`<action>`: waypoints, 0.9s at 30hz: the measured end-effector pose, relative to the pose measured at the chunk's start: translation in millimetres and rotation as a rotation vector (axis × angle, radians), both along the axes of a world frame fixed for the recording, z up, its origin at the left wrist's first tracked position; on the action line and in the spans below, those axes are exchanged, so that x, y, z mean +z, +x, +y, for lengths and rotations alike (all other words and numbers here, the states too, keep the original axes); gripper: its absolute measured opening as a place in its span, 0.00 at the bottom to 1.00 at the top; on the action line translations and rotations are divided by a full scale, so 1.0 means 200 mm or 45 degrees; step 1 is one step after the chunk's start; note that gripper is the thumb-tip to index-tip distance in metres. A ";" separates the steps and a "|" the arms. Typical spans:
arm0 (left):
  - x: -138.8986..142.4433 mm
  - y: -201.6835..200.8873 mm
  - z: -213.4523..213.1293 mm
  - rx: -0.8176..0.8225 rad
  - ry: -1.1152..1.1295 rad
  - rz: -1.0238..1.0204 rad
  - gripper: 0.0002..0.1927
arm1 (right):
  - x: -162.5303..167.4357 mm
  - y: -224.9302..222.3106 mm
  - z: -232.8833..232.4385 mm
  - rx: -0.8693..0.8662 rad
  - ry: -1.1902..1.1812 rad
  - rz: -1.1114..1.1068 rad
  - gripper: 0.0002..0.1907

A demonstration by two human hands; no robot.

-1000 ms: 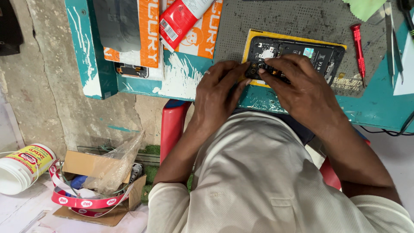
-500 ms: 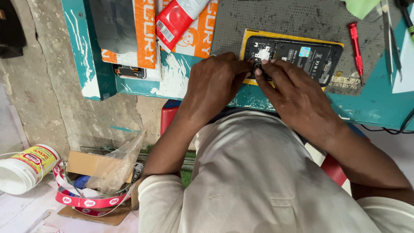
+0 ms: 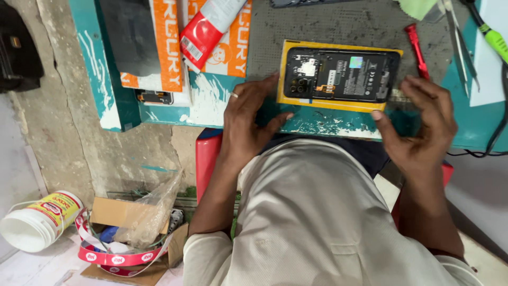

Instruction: The person works on a disassembled smartphone at a repair bench. They wipe the phone's back cover with a green cloth, apply liquid from a dark bottle onto the cover, scrape residue from the phone body with a red screwdriver, and continue cleaning the cover by hand.

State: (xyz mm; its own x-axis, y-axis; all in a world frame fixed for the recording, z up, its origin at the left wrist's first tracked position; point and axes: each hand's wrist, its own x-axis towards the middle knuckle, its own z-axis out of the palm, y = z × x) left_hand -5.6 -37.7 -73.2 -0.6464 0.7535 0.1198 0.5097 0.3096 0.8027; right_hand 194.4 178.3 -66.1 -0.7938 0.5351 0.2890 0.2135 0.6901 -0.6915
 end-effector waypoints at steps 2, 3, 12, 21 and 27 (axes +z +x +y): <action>-0.04 0.04 0.03 0.034 0.002 0.053 0.38 | -0.04 0.00 -0.03 -0.044 -0.018 0.025 0.32; -0.05 0.05 0.04 0.051 0.008 0.081 0.39 | -0.06 0.00 -0.04 -0.066 -0.024 0.041 0.35; -0.06 0.07 0.10 0.071 -0.020 0.231 0.31 | -0.11 -0.01 0.02 -0.043 -0.060 -0.036 0.27; 0.04 -0.29 0.39 -0.072 0.035 0.432 0.12 | -0.17 -0.09 0.20 -0.192 0.270 -0.125 0.08; -0.01 -0.53 0.65 -0.289 -0.015 0.511 0.05 | -0.28 -0.05 0.19 -0.296 0.244 0.120 0.07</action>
